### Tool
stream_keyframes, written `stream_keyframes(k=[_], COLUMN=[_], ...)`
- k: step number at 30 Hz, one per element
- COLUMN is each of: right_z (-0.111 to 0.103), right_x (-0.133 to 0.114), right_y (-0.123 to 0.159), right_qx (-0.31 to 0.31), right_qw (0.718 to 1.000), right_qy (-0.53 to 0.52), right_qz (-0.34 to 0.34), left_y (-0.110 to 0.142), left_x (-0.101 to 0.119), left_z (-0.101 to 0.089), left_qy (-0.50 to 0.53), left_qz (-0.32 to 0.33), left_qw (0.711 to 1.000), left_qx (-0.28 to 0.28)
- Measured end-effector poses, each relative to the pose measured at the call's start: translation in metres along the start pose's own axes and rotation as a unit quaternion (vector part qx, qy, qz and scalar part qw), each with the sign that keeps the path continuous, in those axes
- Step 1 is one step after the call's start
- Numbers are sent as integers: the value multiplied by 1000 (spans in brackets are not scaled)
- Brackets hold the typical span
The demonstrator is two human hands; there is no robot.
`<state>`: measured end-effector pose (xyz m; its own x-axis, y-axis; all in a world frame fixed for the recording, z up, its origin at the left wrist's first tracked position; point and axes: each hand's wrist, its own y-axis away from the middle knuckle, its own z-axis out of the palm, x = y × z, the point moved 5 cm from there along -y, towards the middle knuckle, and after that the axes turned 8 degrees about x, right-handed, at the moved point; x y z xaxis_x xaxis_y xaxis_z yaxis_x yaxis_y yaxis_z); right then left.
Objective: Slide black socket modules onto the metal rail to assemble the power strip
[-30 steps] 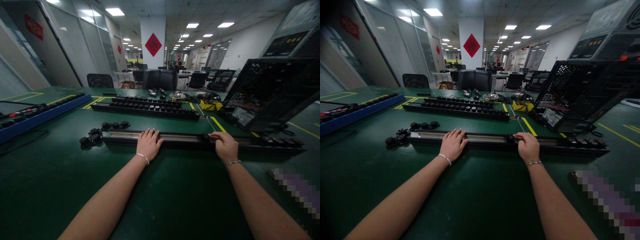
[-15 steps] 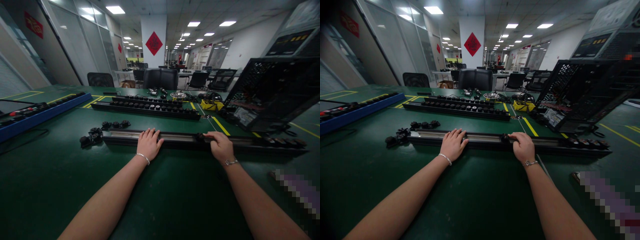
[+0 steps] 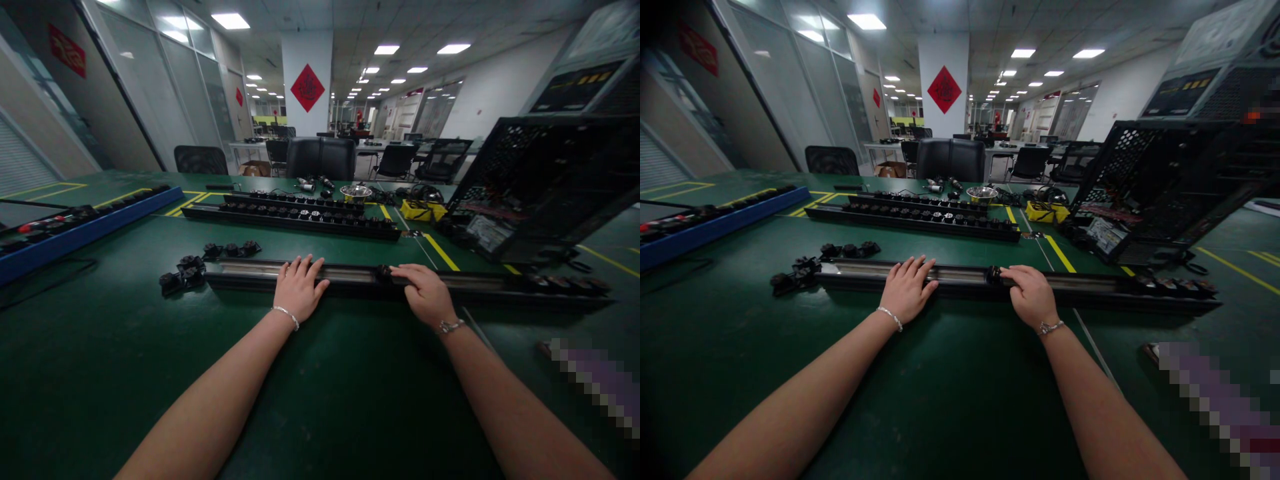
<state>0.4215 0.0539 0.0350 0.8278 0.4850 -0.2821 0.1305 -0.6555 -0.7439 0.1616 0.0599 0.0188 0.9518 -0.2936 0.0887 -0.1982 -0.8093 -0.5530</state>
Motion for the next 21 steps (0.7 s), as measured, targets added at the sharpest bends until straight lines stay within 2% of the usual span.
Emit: stream_keyframes(k=[7, 12, 21], right_z=[10, 16, 25], right_x=[-12, -20, -34], right_y=[1, 0, 0], right_qx=[-49, -80, -137], right_qw=[999, 996, 989], right_qy=[-2, -6, 16], right_qz=[-14, -33, -54], left_y=[5, 6, 7], left_x=[16, 21, 21], left_z=[-1, -2, -2], left_qy=[13, 15, 14], left_qz=[75, 80, 103], left_qw=[997, 996, 993], left_qx=[-23, -44, -48])
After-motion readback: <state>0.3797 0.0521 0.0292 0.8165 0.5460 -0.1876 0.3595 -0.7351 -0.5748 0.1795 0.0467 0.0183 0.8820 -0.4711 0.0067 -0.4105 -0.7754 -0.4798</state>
